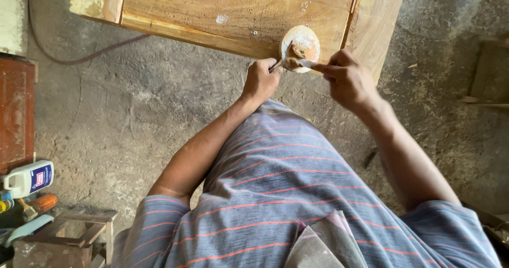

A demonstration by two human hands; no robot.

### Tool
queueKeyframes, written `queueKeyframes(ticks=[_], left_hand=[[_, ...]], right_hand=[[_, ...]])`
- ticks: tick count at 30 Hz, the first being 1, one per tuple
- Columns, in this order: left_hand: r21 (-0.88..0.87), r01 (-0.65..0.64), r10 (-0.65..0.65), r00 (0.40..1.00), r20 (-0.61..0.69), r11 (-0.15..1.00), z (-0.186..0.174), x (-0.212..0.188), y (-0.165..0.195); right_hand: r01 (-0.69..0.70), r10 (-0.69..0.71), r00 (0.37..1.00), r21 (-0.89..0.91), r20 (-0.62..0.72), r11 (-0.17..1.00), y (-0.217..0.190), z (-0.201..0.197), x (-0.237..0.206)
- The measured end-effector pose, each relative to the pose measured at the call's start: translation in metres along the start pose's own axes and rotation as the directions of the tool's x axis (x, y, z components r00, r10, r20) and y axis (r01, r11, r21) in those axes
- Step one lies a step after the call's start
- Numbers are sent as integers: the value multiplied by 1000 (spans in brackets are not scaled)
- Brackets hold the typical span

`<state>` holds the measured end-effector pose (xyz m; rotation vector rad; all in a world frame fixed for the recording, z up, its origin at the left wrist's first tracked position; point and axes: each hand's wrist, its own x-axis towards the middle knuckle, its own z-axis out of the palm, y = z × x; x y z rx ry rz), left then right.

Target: The person mixes wood filler with pigment on a small paddle board using a putty knife, stirring the components together into a uniform paste. They then spread the mixed filler over holes and worn spots on a wooden panel, working the filler into the surface defects.

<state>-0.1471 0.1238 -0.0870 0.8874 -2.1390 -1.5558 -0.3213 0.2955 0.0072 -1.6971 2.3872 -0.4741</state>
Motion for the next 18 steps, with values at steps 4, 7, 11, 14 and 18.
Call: queueKeyframes(ticks=[4,7,11,14,18], left_hand=[[-13,-11,11,1000,-3,1000,-2,0,3],[-17,29,-29,1000,11,999,-3,-1,3],[-50,92,-90,995,47,994,-5,1,-1],[-20,23,-22,998,61,1000,-6,1,-4],[-103,15,-11,999,40,995,-2,-1,-9]], right_hand=[[-56,57,998,-146,4,988,0,-6,0],[-1,-33,989,-236,-141,972,-4,-1,-1],[28,-28,999,-2,-31,1000,7,7,-2],[149,-164,980,-133,-115,980,27,22,2],[-30,31,988,14,-152,999,43,42,2]])
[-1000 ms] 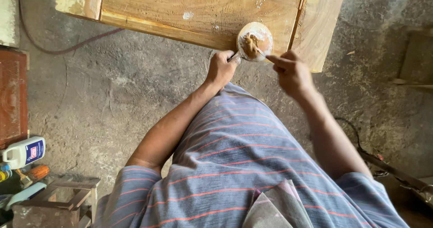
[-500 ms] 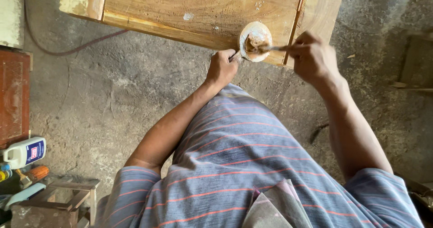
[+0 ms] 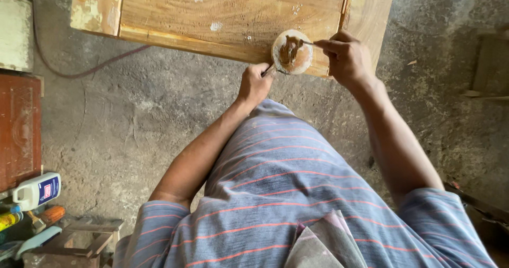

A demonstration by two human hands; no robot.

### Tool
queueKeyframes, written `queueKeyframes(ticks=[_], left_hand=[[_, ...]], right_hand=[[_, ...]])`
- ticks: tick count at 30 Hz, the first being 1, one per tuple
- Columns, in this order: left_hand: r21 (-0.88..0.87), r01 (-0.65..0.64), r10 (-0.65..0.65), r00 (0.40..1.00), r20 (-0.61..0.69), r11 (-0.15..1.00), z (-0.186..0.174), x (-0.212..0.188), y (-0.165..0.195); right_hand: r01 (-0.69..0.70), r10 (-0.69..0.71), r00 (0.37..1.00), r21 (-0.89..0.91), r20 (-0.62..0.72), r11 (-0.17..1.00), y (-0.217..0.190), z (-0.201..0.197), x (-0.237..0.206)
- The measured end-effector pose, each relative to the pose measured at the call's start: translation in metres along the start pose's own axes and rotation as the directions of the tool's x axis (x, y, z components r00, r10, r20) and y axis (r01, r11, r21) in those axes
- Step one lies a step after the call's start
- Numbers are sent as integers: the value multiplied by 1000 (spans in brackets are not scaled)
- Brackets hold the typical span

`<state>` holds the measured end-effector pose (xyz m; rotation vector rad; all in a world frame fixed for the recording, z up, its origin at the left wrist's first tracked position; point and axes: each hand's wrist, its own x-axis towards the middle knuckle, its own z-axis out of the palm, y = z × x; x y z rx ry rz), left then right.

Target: The person mixes wood filler with pigment on a small paddle board using a putty knife, stirring the components together into a uniform paste. They then spread the mixed filler over holes and worn spots on a wooden panel, working the filler into the surface defects.

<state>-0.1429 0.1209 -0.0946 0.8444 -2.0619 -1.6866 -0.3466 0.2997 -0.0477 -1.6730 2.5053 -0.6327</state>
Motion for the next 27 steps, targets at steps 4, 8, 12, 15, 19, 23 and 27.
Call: queueKeyframes(ticks=[4,8,12,15,19,23,27], left_hand=[[27,-18,19,999,-32,999,2,0,-4],[17,22,-22,999,-26,1000,0,-1,-6],[17,-37,37,999,-21,999,2,-7,-2],[16,-16,16,1000,-12,1000,3,-10,1],[-62,75,-75,997,14,995,2,-6,-1],[-98,32,-28,999,43,995,2,-4,-5],[-166,75,-70,997,36,983,3,-6,-4]], right_hand=[[-202,207,977,82,-52,976,-21,15,-22],[-187,199,978,168,-55,968,-57,21,-45],[-304,304,953,110,14,946,-68,14,-48],[-268,271,962,77,-34,960,-58,3,-42],[-165,165,986,2,-13,986,-38,-11,-33],[-256,256,967,-84,-5,963,-29,-18,-26],[-398,393,913,27,107,917,-39,-9,-22]])
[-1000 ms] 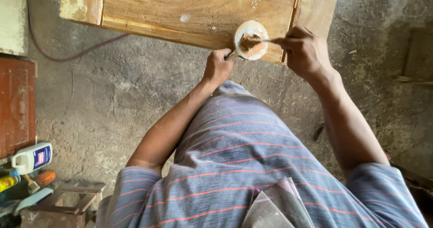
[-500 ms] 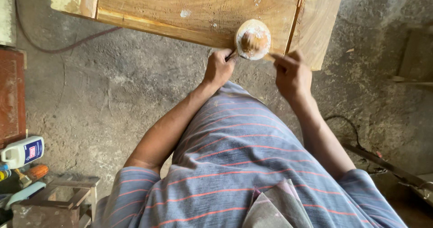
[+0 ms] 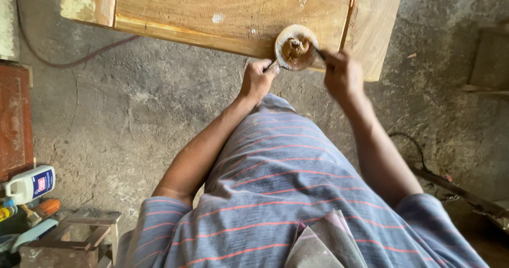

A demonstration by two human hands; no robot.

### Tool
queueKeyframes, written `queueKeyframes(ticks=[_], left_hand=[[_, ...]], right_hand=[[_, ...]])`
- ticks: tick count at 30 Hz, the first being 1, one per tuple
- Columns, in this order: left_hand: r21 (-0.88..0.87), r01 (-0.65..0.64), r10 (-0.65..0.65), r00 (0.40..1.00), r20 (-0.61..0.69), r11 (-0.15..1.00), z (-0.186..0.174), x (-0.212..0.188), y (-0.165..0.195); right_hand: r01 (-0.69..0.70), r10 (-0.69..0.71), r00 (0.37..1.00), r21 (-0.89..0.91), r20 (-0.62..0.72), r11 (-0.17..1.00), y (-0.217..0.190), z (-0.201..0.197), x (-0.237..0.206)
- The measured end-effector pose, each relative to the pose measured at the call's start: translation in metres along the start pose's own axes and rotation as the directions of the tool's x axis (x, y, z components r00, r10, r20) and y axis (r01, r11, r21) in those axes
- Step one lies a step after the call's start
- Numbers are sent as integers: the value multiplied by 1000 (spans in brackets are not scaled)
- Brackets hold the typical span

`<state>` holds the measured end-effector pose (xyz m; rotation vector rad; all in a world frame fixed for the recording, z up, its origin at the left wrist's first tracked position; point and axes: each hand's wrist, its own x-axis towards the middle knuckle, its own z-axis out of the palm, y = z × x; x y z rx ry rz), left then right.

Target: The person mixes wood filler with pigment on a small paddle board using a putty knife, stirring the components together into a uniform paste. They then spread the mixed filler over holes and worn spots on a wooden panel, working the filler into the surface defects.

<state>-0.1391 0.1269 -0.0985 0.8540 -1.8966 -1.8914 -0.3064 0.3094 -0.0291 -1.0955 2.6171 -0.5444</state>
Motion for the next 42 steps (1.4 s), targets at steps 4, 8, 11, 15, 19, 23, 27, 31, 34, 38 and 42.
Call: queueKeyframes(ticks=[4,8,11,15,19,23,27,31,34,38,42], left_hand=[[-24,62,-62,998,13,998,0,-1,3],[64,-5,5,1000,-7,998,-1,-1,4],[83,-41,42,999,-18,996,-1,-1,5],[188,-64,67,998,-10,980,-1,0,12],[222,-118,123,992,-9,968,0,0,17],[261,-31,27,999,19,965,1,1,15],[280,-45,48,999,-6,959,2,1,6],[255,-26,26,1000,1,967,3,-2,1],[248,-82,96,994,-47,965,7,-5,0],[196,-131,153,983,-101,972,9,-13,-3],[226,-62,79,994,-69,972,9,-14,-5]], right_hand=[[19,-29,998,145,63,989,-5,8,-6],[138,-136,986,15,-99,990,2,7,-5],[99,-95,995,129,-39,987,9,1,7],[144,-162,981,164,102,976,15,-18,33],[276,-277,960,26,41,961,9,-26,46],[572,-571,820,8,-37,820,0,-27,34],[544,-544,838,-121,40,830,4,-28,28],[352,-350,936,40,-37,935,10,-12,28],[242,-223,964,125,-146,962,6,18,12],[160,-111,971,236,-210,959,-3,43,-32],[181,-126,961,216,-245,960,-16,43,-55]])
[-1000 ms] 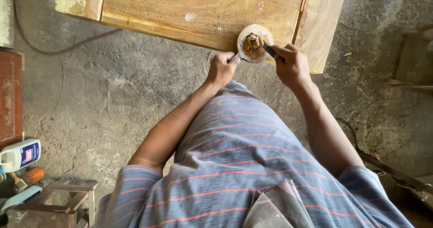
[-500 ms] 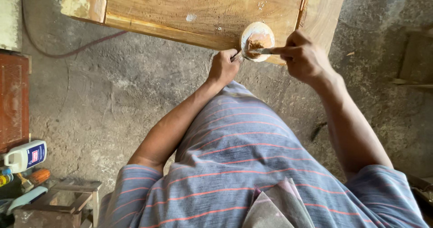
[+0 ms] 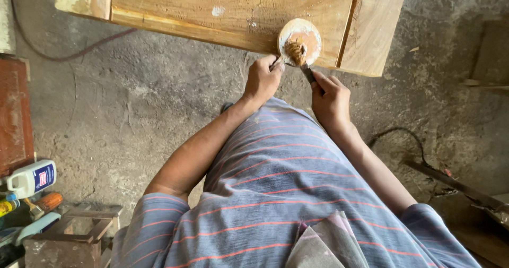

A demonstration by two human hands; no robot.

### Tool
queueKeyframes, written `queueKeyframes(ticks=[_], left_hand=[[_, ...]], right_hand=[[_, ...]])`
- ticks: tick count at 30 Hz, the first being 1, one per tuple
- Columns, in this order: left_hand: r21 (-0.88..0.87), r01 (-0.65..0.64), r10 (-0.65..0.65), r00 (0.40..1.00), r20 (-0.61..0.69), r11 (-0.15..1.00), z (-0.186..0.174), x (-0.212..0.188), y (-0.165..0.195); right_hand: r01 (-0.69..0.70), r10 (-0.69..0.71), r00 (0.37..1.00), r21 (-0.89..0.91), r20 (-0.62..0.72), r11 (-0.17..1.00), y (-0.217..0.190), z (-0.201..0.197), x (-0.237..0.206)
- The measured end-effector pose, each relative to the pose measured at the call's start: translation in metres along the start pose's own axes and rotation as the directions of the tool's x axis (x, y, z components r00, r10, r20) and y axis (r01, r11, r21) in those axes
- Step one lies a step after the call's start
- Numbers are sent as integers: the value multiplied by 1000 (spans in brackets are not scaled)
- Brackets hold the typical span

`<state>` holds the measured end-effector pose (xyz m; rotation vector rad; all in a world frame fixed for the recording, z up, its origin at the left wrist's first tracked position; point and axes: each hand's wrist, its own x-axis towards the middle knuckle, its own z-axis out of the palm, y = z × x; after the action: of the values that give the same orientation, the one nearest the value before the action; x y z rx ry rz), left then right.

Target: The person mixes wood filler with pigment on a small paddle board using a putty knife, stirring the components together into a uniform paste. They then spread the mixed filler over holes and worn spots on a wooden panel, working the filler into the surface defects.

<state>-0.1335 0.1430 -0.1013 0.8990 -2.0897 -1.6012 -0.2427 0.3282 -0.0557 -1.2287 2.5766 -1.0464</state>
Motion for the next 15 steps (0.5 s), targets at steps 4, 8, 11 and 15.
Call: queueKeyframes(ticks=[4,8,11,15], left_hand=[[42,3,-3,1000,-6,999,4,1,4],[40,-11,12,1000,-27,999,5,1,9],[-21,-6,6,1000,-8,1000,2,3,13],[50,14,-14,1000,0,999,-1,5,22]], right_hand=[[-58,58,998,-92,-11,994,-11,-2,10],[-223,226,972,-50,66,973,-9,-12,25],[-217,228,957,-79,178,973,0,-29,37],[-29,90,976,-291,198,956,8,-55,58]])
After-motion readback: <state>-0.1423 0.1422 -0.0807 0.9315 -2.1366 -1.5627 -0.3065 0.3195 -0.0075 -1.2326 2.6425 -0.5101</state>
